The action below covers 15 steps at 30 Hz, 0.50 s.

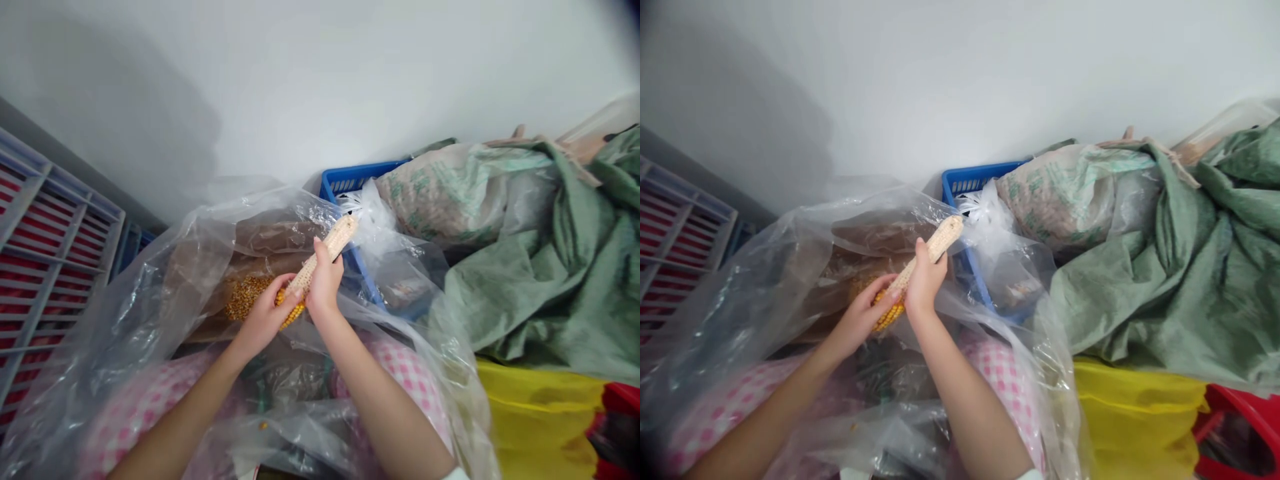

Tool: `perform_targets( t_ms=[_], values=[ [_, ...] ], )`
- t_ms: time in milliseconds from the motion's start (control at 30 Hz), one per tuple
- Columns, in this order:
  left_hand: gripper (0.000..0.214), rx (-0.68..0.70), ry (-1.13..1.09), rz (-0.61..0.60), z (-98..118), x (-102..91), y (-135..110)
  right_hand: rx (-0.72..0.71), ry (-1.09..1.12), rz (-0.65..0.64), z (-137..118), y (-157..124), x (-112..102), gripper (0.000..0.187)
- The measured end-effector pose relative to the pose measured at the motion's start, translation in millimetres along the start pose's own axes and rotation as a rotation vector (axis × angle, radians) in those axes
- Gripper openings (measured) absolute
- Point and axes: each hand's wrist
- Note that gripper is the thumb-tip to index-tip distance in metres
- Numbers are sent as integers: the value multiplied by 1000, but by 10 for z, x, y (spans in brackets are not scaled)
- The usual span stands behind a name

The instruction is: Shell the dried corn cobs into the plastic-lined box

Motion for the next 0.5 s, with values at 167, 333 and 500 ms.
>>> perform_targets(
  t_ms=[167,333,500],
  values=[
    [43,58,126,-83,19,-47,10,12,-34,8,4,12,5,45],
    [39,91,242,32,-15,-15,20,-70,-79,-6,27,-13,2,47],
    [50,-133,-183,22,-26,-78,60,63,-20,-154,-16,-37,27,49]
  ],
)
Point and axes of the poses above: each hand's wrist, its own y-axis towards the middle knuckle, its own x-axis out of the palm, z = x × y, and after that the axes turned 12 degrees about x, right-handed
